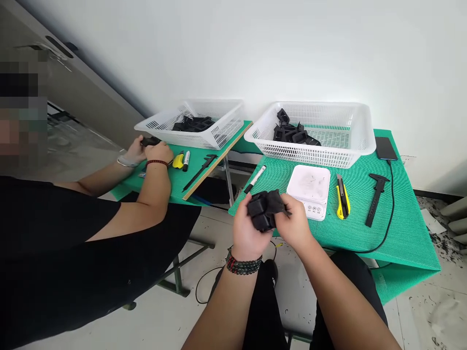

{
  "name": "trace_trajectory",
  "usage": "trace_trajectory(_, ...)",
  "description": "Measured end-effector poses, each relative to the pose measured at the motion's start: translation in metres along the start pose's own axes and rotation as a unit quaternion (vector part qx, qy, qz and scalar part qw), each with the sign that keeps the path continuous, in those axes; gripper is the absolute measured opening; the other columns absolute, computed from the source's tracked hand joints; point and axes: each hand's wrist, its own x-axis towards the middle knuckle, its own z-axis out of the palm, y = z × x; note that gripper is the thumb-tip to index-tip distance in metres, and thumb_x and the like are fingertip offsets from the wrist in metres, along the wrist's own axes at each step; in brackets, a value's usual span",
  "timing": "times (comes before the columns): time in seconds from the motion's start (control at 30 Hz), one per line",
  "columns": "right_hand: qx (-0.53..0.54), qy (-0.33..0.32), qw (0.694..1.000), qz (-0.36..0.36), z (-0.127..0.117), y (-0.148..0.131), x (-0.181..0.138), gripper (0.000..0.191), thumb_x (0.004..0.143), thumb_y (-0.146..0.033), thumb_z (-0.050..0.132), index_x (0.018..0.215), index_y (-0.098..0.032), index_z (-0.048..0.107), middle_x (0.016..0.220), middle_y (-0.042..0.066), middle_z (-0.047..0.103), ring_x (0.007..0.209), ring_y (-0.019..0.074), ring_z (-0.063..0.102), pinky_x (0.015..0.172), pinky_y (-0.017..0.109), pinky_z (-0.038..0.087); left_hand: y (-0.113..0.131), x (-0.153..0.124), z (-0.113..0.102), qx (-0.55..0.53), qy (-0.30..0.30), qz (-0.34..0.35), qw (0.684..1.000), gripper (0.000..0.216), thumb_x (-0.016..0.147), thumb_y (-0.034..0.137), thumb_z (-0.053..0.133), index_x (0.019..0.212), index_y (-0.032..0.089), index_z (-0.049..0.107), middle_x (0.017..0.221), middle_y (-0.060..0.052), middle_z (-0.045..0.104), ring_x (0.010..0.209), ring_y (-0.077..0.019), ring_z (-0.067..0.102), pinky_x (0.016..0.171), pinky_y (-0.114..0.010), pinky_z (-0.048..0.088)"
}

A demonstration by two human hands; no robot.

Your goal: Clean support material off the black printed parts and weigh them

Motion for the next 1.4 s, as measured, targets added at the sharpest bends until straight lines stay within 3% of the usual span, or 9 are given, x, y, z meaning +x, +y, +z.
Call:
trace_trajectory(0.17, 0.072, 0.069, 0.988, 0.115, -0.006, 0.010, 0.013, 0.027, 0.078, -0.038, 0.064, 0.063, -0.023, 0.048, 0.056, -0.004, 0.046, 0.053, 0.0122, 0.039, 0.048, 0.026, 0.034, 0.008, -0.007, 0.000, -0.061, -0.060, -0.044, 0.995, 0.039, 0.091, 0.045, 0.062, 0.062, 0.021, 0.051, 0.053, 0.004, 0.049, 0.047, -0.0120, 0.050, 0.051, -0.027, 0.042)
trace_trajectory(0.23, 0.129, 0.123, 0.967, 0.184, -0.010, 0.014, 0.019, 0.024, 0.071, -0.041, 0.067, 0.069, -0.024, 0.050, 0.057, -0.005, 0.049, 0.051, 0.0124, 0.042, 0.044, 0.026, 0.034, 0.010, -0.007, 0.001, -0.078, -0.069, -0.023, 0.994, 0.038, 0.093, 0.046, 0.060, 0.065, 0.021, 0.052, 0.055, 0.004, 0.050, 0.048, -0.0118, 0.050, 0.052, -0.027, 0.043)
trace_trajectory(0.33, 0.181, 0.202, 0.934, 0.232, -0.017, 0.014, 0.025, 0.027, 0.064, -0.037, 0.069, 0.084, -0.025, 0.055, 0.067, -0.003, 0.060, 0.055, 0.0151, 0.053, 0.041, 0.025, 0.039, 0.009, -0.001, 0.002, -0.078, -0.031, 0.006, 0.996, 0.032, 0.095, 0.044, 0.058, 0.072, 0.022, 0.057, 0.064, 0.003, 0.057, 0.054, -0.0127, 0.056, 0.055, -0.027, 0.045)
trace_trajectory(0.43, 0.180, 0.212, 0.929, 0.243, -0.021, 0.012, 0.025, 0.030, 0.062, -0.033, 0.069, 0.088, -0.025, 0.056, 0.076, -0.002, 0.065, 0.059, 0.0161, 0.058, 0.040, 0.024, 0.040, 0.005, 0.007, 0.002, -0.066, 0.006, 0.025, 0.998, 0.026, 0.095, 0.042, 0.059, 0.078, 0.022, 0.062, 0.071, 0.002, 0.062, 0.061, -0.0143, 0.061, 0.058, -0.028, 0.048)
trace_trajectory(0.53, 0.185, 0.183, 0.930, 0.259, -0.020, 0.013, 0.022, 0.032, 0.062, -0.033, 0.068, 0.090, -0.025, 0.056, 0.077, -0.001, 0.064, 0.058, 0.0156, 0.057, 0.039, 0.024, 0.039, 0.000, 0.012, 0.000, -0.044, 0.005, 0.022, 0.999, 0.023, 0.092, 0.043, 0.063, 0.083, 0.021, 0.064, 0.074, 0.000, 0.064, 0.066, -0.0152, 0.063, 0.062, -0.028, 0.051)
trace_trajectory(0.87, 0.259, 0.060, 0.953, 0.145, -0.021, 0.006, 0.009, 0.052, 0.077, -0.053, 0.073, 0.122, -0.025, 0.068, 0.091, 0.003, 0.069, 0.080, 0.0202, 0.065, 0.056, 0.028, 0.050, -0.011, 0.018, -0.002, -0.022, -0.014, -0.010, 1.000, 0.027, 0.097, 0.039, 0.053, 0.083, 0.020, 0.067, 0.075, -0.002, 0.066, 0.070, -0.0178, 0.065, 0.063, -0.029, 0.050)
trace_trajectory(1.1, 0.134, 0.050, 0.988, 0.050, -0.022, 0.017, 0.013, 0.018, 0.077, -0.032, 0.071, 0.092, -0.027, 0.079, 0.103, 0.003, 0.078, 0.103, 0.0234, 0.070, 0.093, 0.041, 0.055, -0.019, 0.026, -0.010, -0.004, -0.016, -0.026, 1.000, 0.018, 0.092, 0.037, 0.062, 0.093, 0.020, 0.070, 0.086, -0.001, 0.071, 0.078, -0.0166, 0.067, 0.069, -0.028, 0.051)
trace_trajectory(1.27, 0.051, 0.070, 0.996, 0.013, -0.023, 0.018, 0.012, 0.026, 0.077, -0.024, 0.066, 0.101, -0.026, 0.078, 0.101, 0.003, 0.078, 0.094, 0.0215, 0.070, 0.085, 0.037, 0.056, -0.018, 0.028, -0.010, -0.003, -0.018, -0.019, 1.000, 0.018, 0.091, 0.036, 0.064, 0.088, 0.019, 0.069, 0.081, -0.001, 0.069, 0.074, -0.0146, 0.065, 0.067, -0.026, 0.050)
trace_trajectory(1.4, 0.017, 0.061, 0.998, -0.008, -0.024, 0.016, 0.011, 0.019, 0.076, -0.019, 0.062, 0.088, -0.024, 0.077, 0.088, 0.002, 0.075, 0.084, 0.0198, 0.068, 0.075, 0.034, 0.055, -0.016, 0.024, -0.005, -0.012, -0.006, -0.021, 1.000, 0.019, 0.091, 0.034, 0.063, 0.084, 0.017, 0.068, 0.075, 0.000, 0.065, 0.068, -0.0134, 0.063, 0.064, -0.025, 0.050)
